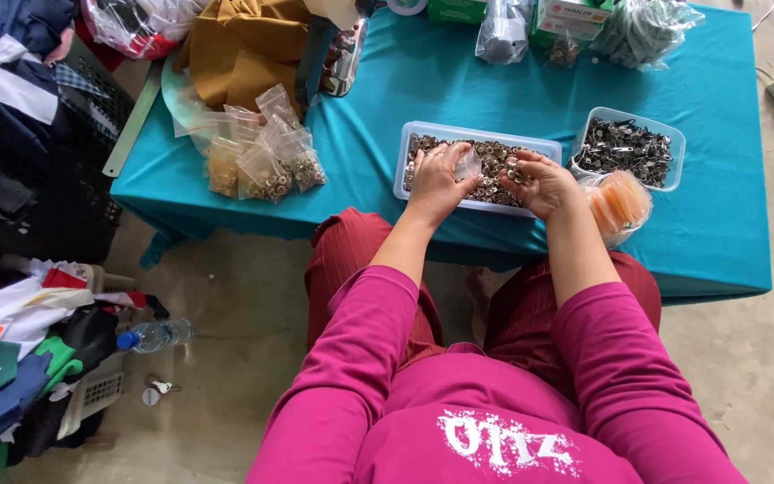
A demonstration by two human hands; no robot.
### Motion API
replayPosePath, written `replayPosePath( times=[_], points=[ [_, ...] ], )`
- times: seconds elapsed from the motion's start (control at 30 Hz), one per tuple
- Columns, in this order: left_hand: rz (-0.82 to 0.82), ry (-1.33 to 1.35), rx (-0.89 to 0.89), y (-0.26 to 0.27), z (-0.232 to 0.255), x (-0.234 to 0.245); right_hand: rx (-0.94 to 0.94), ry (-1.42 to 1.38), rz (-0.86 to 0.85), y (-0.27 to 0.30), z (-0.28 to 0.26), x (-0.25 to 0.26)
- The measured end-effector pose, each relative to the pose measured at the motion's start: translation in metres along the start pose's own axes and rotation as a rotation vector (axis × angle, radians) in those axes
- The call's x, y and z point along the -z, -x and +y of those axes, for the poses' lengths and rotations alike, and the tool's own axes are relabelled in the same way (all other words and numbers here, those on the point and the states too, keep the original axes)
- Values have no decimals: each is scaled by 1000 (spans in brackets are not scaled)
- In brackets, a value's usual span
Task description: Sorting small metal eyelets from a tray and placing them into small plastic bags.
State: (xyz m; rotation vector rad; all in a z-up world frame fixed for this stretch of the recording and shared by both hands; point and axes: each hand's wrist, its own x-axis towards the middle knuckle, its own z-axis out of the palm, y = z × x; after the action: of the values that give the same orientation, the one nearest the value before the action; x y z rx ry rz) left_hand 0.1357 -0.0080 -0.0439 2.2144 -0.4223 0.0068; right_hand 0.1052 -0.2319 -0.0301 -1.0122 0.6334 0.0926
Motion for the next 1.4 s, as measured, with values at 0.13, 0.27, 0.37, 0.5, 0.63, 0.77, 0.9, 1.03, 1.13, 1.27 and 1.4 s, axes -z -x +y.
replayPosePath(
  times=[0.13,0.27,0.37,0.5,0.63,0.77,0.9,1.03,1.13,1.27,1.4],
  points=[
    [-12,23,3,2,0,8,-139,-313,-14,-28,12,21],
    [-2,33,16,1,0,8,-184,-441,-7,-37,14,23],
    [4,35,22,1,0,7,-175,-484,24,-42,15,24],
    [-1,17,16,1,0,8,-187,-514,19,-50,18,32],
    [-12,1,18,1,1,7,-185,-498,6,-24,8,14],
    [-30,-28,2,2,0,6,-153,-453,-45,-11,5,6],
    [-41,-76,-18,2,-7,-5,-86,-182,-80,-10,3,3],
    [-58,-89,-30,-1,-13,-11,-54,1,-113,10,-13,-14],
    [-65,-72,-34,-1,-12,-10,-34,116,-145,25,-26,-29],
    [-53,-85,-47,0,-11,-11,-42,217,-184,33,-34,-41],
    [-46,-109,-56,-1,-15,-15,-41,322,-255,31,-33,-43]
  ],
)
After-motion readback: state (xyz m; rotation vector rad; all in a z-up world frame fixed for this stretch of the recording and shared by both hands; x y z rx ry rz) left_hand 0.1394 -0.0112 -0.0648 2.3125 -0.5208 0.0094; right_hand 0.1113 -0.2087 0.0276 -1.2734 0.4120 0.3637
